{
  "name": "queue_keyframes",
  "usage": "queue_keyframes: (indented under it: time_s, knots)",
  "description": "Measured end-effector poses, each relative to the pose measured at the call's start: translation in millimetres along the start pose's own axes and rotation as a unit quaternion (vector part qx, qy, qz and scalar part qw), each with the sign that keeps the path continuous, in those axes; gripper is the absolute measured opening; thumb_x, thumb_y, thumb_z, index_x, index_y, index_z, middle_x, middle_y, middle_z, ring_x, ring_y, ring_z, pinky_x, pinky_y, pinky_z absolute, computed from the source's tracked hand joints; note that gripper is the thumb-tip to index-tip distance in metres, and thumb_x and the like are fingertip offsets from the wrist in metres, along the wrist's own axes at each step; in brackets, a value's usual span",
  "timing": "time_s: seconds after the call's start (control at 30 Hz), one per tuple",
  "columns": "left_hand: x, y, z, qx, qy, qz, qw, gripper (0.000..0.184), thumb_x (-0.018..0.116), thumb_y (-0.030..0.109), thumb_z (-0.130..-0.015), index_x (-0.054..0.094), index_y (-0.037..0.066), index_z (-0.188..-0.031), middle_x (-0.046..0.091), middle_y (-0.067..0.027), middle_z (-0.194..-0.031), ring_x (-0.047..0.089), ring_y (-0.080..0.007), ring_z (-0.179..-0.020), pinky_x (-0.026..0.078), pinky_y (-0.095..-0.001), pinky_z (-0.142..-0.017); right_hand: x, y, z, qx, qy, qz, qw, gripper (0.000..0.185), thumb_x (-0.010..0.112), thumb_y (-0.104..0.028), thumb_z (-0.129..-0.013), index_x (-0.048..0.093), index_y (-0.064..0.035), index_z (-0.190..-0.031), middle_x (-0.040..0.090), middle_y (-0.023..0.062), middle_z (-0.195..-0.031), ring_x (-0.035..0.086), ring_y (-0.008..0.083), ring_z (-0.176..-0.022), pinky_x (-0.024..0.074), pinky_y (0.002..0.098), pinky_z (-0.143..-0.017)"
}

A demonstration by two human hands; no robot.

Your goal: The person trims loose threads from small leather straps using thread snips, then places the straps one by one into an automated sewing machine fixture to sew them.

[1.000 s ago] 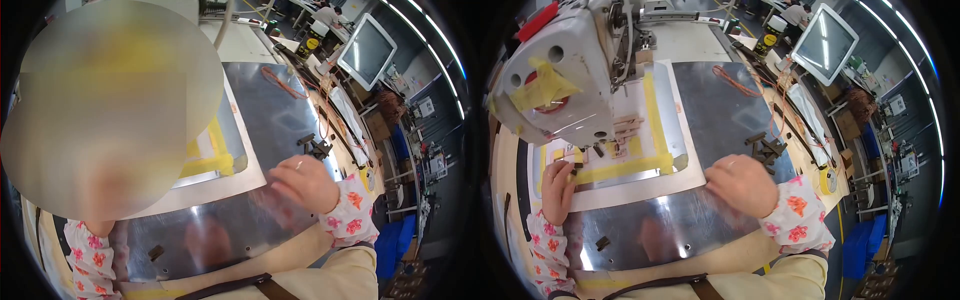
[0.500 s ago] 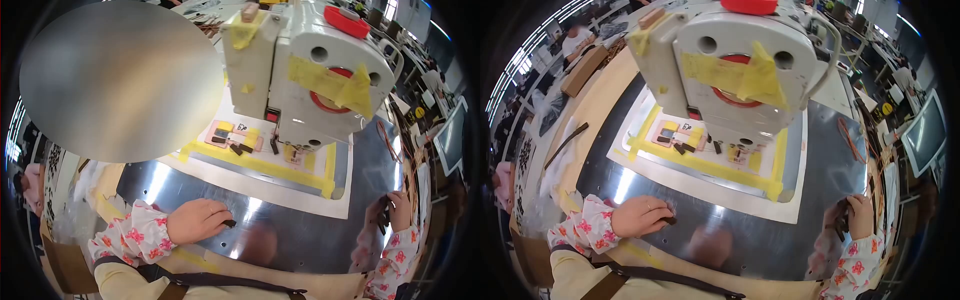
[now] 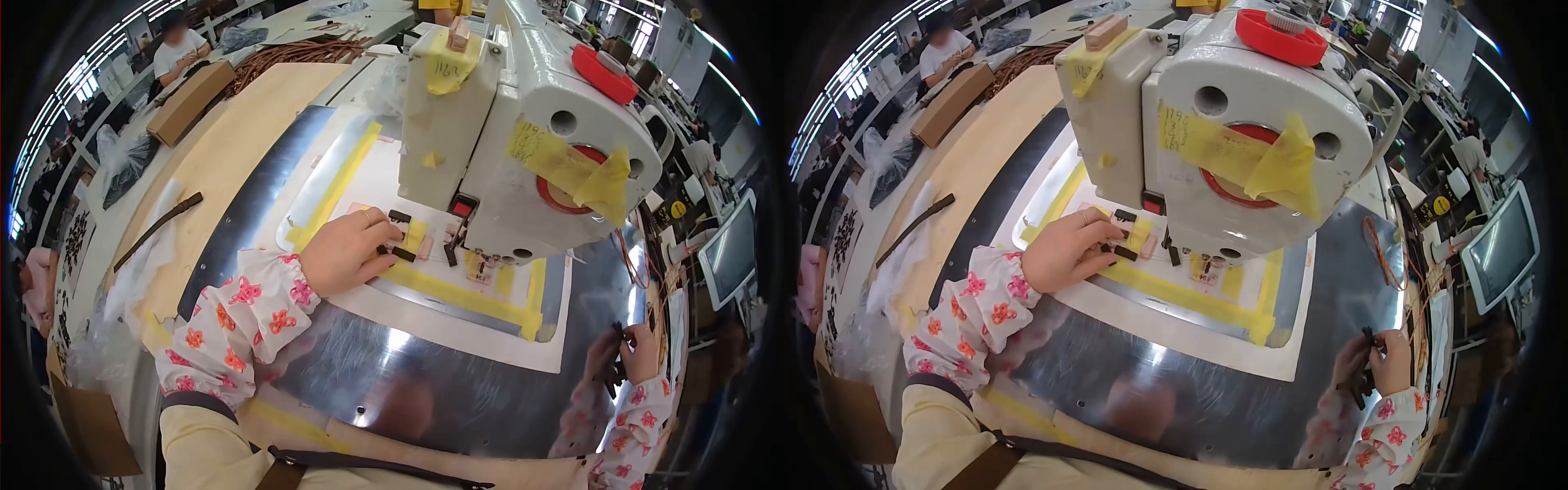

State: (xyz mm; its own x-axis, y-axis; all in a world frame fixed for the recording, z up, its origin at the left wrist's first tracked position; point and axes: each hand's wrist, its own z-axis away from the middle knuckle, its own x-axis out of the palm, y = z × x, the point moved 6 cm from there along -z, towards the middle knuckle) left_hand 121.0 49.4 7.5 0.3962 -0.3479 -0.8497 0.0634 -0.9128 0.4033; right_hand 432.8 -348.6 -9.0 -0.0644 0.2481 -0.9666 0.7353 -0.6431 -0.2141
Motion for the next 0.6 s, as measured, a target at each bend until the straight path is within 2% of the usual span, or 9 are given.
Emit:
queue_keyframes:
  time_s: [0.13, 0.2, 0.33, 0.47, 0.53, 0.6]
  knots:
    - [-3, -5, 3, -0.008, 0.019, 0.034, 0.999, 0.029, 0.068, 0.015, -0.074, 0.059, 0.005, -0.1, 0.055, -0.01, -0.097, 0.056, -0.0274, -0.083, 0.046, -0.0339, -0.072, 1, 12, -4, 0.038, -0.013, -0.044, 0.998, 0.016, 0.061, 0.004, -0.069, 0.056, 0.0015, -0.084, 0.058, 0.0125, -0.075, 0.057, 0.0252, -0.066, 0.0446, 0.0348, -0.06]
    - [-1, 0, 2, 0.064, 0.006, 0.013, 0.998, 0.029, 0.068, 0.014, -0.074, 0.059, 0.006, -0.1, 0.056, -0.0104, -0.094, 0.056, -0.0273, -0.082, 0.046, -0.0337, -0.071, 3, 19, -5, 0.019, 0.002, -0.057, 0.998, 0.014, 0.063, 0.004, -0.07, 0.056, 0.0023, -0.083, 0.058, 0.0125, -0.073, 0.057, 0.0235, -0.064, 0.0444, 0.0337, -0.058]
    - [9, 2, -3, 0.043, -0.022, 0.042, 0.998, 0.022, 0.067, 0.013, -0.075, 0.06, 0.006, -0.095, 0.056, -0.0099, -0.091, 0.056, -0.0273, -0.082, 0.046, -0.0343, -0.071, -2, 12, -6, 0.048, -0.011, -0.063, 0.997, 0.011, 0.063, 0.002, -0.071, 0.056, 0.0017, -0.08, 0.057, 0.0133, -0.073, 0.058, 0.0257, -0.066, 0.0443, 0.0347, -0.059]
    - [9, -1, -9, 0.003, 0.007, 0.032, 0.999, 0.011, 0.063, 0.013, -0.078, 0.058, 0.006, -0.085, 0.057, -0.0072, -0.085, 0.057, -0.0269, -0.079, 0.046, -0.0359, -0.068, -20, -11, -7, -0.036, 0.08, 0.047, 0.995, 0.012, 0.062, 0.002, -0.073, 0.05, -0.0005, -0.077, 0.052, 0.0145, -0.069, 0.053, 0.0308, -0.066, 0.0409, 0.0376, -0.06]
    - [8, -4, -12, 0.032, 0.036, -0.005, 0.999, 0.011, 0.063, 0.013, -0.078, 0.057, 0.007, -0.085, 0.057, -0.0065, -0.082, 0.057, -0.0269, -0.077, 0.046, -0.0365, -0.066, -36, -39, -8, -0.091, 0.109, 0.063, 0.988, 0.012, 0.06, 0.003, -0.075, 0.05, -0.0008, -0.08, 0.052, 0.014, -0.067, 0.052, 0.0307, -0.063, 0.0404, 0.0364, -0.058]
    - [7, -14, -19, 0.048, 0.054, -0.042, 0.996, 0.011, 0.062, 0.013, -0.078, 0.056, 0.007, -0.084, 0.056, -0.0069, -0.081, 0.056, -0.0283, -0.075, 0.046, -0.0374, -0.065, -48, -72, -8, -0.084, 0.094, 0.04, 0.991, 0.011, 0.059, 0.002, -0.077, 0.049, -0.0005, -0.081, 0.053, 0.0141, -0.069, 0.054, 0.0303, -0.062, 0.0408, 0.0361, -0.057]
